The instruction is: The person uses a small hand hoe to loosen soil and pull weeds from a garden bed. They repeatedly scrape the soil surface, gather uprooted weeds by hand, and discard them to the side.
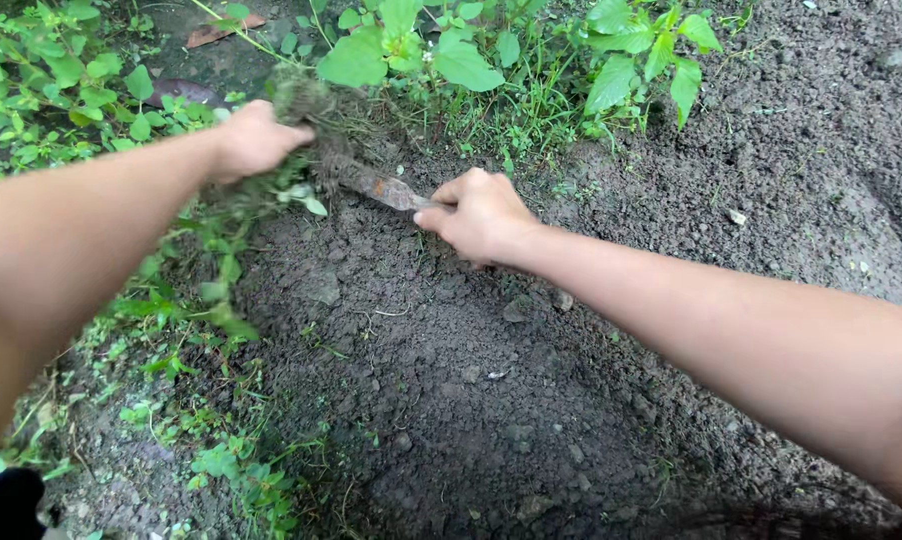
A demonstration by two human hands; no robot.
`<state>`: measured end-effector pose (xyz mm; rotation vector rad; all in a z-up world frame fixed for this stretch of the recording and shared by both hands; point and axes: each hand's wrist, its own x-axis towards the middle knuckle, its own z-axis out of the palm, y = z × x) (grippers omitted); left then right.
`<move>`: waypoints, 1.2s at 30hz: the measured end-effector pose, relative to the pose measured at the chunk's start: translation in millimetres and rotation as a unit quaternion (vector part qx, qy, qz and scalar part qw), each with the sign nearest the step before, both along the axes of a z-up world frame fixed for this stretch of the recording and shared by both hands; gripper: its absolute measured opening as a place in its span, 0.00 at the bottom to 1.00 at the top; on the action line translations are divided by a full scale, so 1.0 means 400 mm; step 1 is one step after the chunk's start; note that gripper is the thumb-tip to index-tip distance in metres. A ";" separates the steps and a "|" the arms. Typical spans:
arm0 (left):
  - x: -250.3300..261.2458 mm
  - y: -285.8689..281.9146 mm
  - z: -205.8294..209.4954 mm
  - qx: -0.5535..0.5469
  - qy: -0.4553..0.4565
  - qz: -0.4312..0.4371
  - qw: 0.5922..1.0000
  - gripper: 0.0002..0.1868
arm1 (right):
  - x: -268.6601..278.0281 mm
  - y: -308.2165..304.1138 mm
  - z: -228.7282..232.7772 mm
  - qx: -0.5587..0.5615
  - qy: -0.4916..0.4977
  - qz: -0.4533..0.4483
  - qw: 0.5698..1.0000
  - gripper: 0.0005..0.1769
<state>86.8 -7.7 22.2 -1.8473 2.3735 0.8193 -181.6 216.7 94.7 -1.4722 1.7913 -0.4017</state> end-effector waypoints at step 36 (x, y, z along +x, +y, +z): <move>-0.113 0.168 -0.027 -0.101 -0.098 -0.044 0.989 0.41 | 0.071 -0.001 -0.154 0.295 -0.361 -0.209 0.860 0.13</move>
